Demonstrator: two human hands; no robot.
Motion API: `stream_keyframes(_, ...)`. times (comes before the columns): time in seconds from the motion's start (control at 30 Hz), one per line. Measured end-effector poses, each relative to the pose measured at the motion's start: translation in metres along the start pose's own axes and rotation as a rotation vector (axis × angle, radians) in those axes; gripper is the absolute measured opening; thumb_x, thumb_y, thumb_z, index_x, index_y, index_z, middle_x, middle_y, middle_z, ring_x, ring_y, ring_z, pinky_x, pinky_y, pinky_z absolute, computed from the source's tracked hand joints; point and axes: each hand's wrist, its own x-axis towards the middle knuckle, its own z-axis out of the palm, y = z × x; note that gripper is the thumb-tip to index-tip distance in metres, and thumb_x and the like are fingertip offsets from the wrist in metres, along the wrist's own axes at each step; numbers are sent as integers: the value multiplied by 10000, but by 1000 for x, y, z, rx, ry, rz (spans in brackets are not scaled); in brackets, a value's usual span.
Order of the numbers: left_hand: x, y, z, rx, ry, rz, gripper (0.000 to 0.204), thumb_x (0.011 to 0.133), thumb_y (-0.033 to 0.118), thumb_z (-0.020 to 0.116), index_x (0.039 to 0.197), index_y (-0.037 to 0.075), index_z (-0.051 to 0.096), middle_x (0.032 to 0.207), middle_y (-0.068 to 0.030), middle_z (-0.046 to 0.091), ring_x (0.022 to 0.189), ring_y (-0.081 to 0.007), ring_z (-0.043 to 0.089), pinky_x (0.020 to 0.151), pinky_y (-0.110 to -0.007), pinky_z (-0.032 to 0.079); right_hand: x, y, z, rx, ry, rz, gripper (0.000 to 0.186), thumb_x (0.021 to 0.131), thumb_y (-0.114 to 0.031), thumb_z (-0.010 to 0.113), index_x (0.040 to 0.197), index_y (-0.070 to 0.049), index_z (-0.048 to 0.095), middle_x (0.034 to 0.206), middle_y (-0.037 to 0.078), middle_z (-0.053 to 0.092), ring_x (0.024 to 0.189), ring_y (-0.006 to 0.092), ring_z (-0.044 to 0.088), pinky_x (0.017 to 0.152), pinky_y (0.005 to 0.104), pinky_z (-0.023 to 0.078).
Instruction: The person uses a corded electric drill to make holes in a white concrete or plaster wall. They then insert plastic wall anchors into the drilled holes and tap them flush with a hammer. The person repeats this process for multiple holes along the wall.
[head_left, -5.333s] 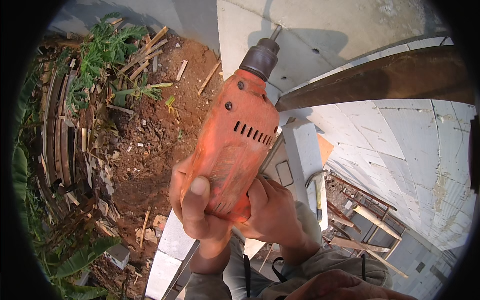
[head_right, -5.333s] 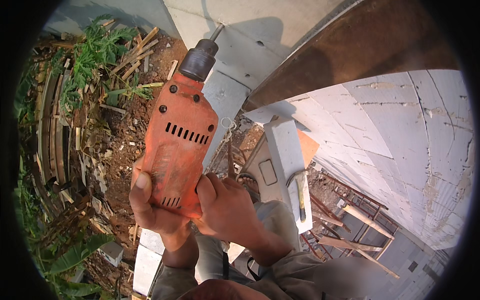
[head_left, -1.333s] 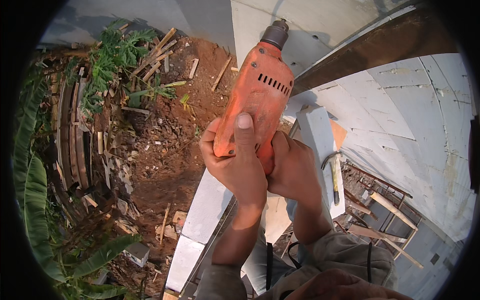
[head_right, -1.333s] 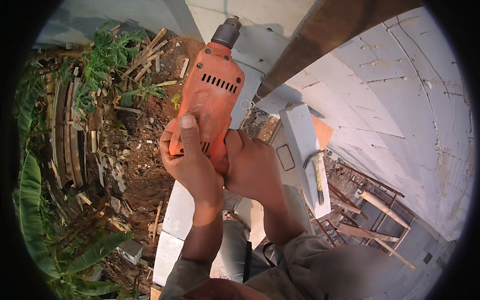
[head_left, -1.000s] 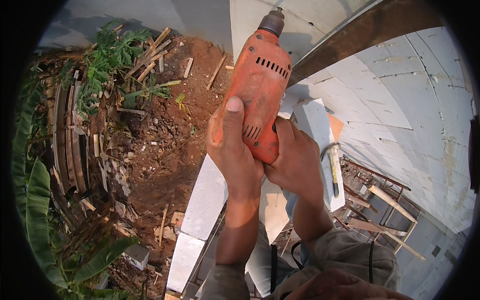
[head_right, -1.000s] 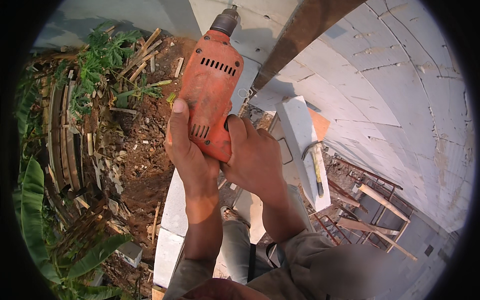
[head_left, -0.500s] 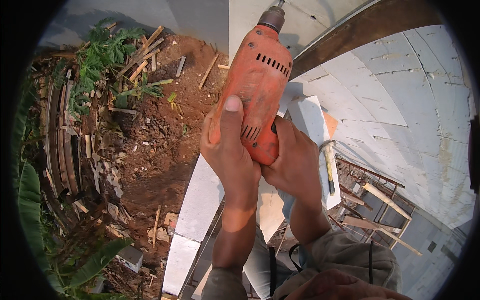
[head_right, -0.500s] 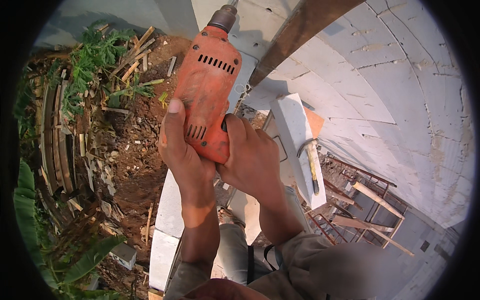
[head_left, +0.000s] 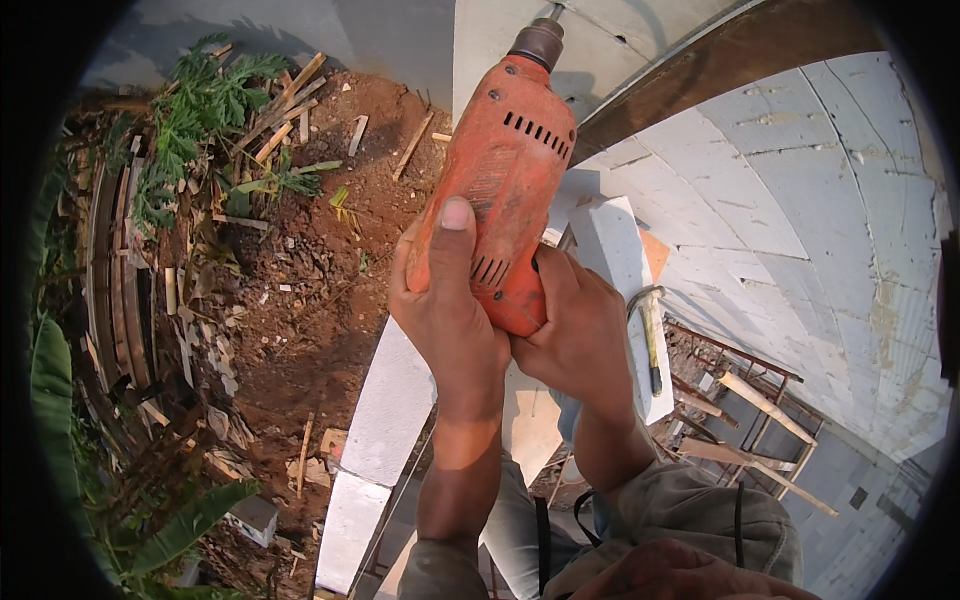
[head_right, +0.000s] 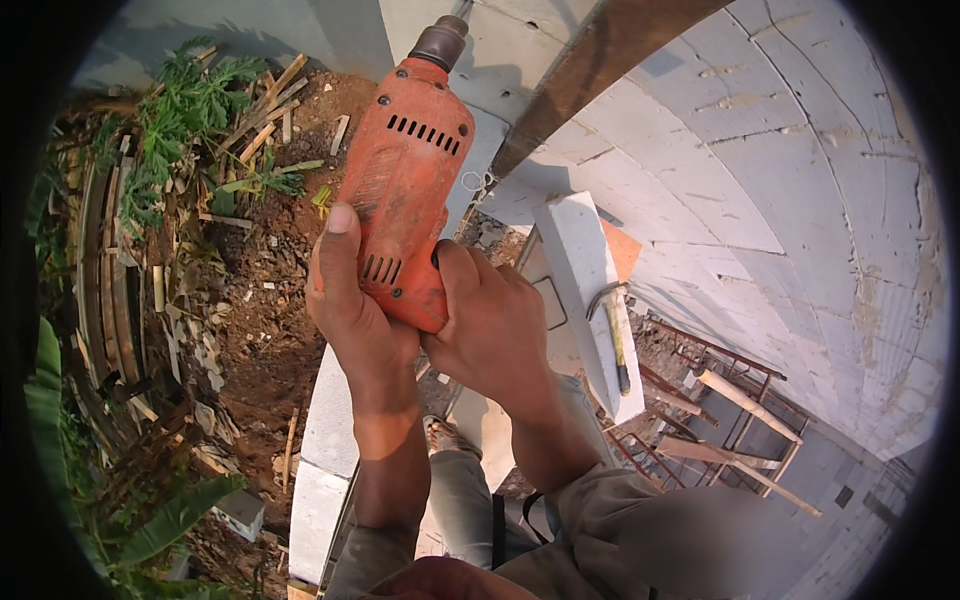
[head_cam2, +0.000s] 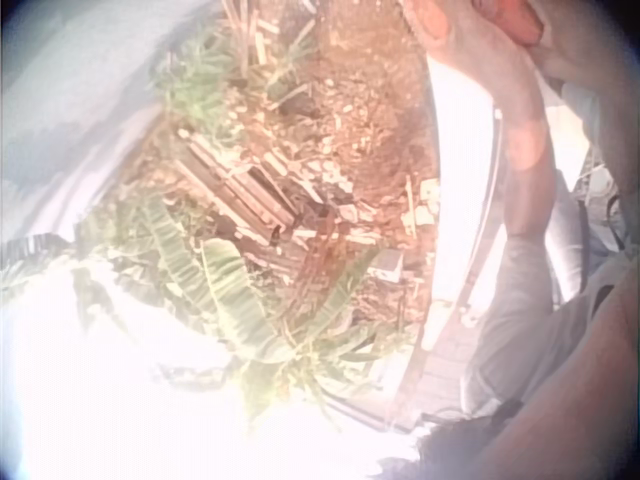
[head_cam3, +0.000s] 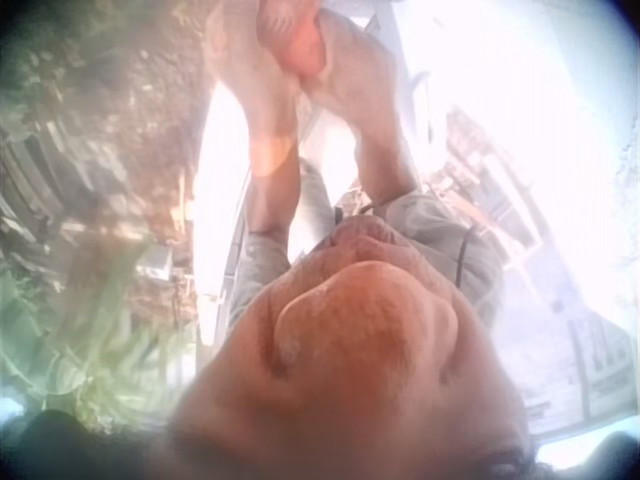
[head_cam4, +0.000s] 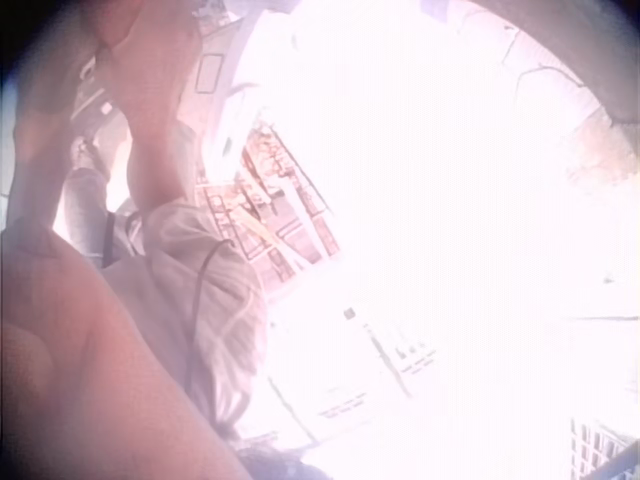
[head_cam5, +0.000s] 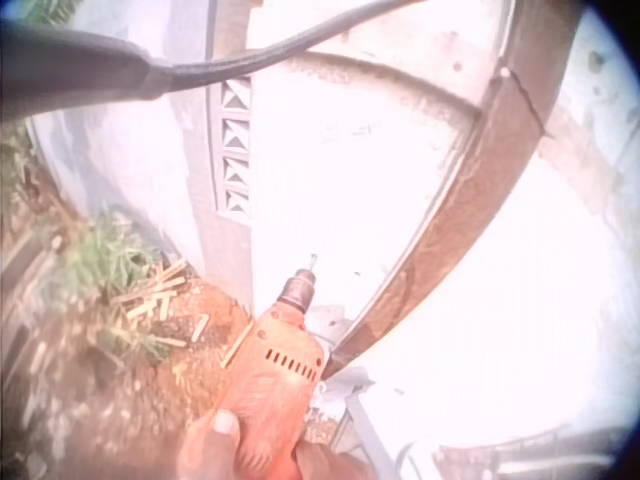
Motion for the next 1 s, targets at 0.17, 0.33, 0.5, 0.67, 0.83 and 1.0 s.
stream_keyframes(0.17, 3, -9, -6, -19, 15, 24, 413, 929, 296, 710, 1113, -61, 614, 1012, -102, 652, 890, -138, 626, 803, -269, 516, -1, -6, -5, -48, -1, 35, 538, 647, -180, 771, 1105, -45, 522, 854, 143, 604, 686, 382, 614, 630, 446, 499)
stream_keyframes(0.33, 6, -8, -4, 28, 13, 67, 401, 934, 292, 704, 1102, -62, 621, 1000, -99, 653, 878, -134, 626, 779, -266, 518, 0, -1, 7, -10, 28, 15, 566, 634, -183, 778, 1119, -46, 522, 853, 136, 606, 687, 377, 619, 616, 448, 501)
stream_keyframes(0.5, -4, 5, 9, -10, 95, -19, 380, 932, 271, 700, 1091, -67, 628, 988, -100, 658, 859, -139, 629, 771, -269, 520, -1, -6, -10, -26, -4, -4, 545, 626, -181, 783, 1093, -49, 535, 836, 130, 605, 670, 371, 621, 602, 445, 499)
stream_keyframes(0.67, 2, -5, -1, 72, 72, 38, 381, 924, 270, 711, 1090, -63, 631, 987, -98, 658, 852, -135, 629, 775, -265, 518, 2, 0, 2, -18, 17, 7, 513, 622, -171, 780, 1061, -44, 546, 839, 129, 612, 662, 363, 624, 596, 438, 497)
stream_keyframes(0.83, -1, -2, -2, 143, 89, 23, 413, 909, 286, 735, 1102, -63, 627, 997, -102, 666, 877, -134, 632, 795, -260, 515, 2, -3, 1, -5, 14, 24, 447, 635, -157, 772, 1007, -41, 556, 809, 129, 618, 670, 372, 627, 599, 440, 496)
stream_keyframes(1.0, -1, 1, 0, 102, 97, 25, 421, 909, 282, 737, 1115, -66, 620, 1009, -106, 671, 882, -138, 641, 813, -259, 517, 2, -6, -1, 33, 0, 46, 419, 639, -152, 767, 987, -49, 558, 784, 122, 615, 668, 376, 627, 599, 445, 494)
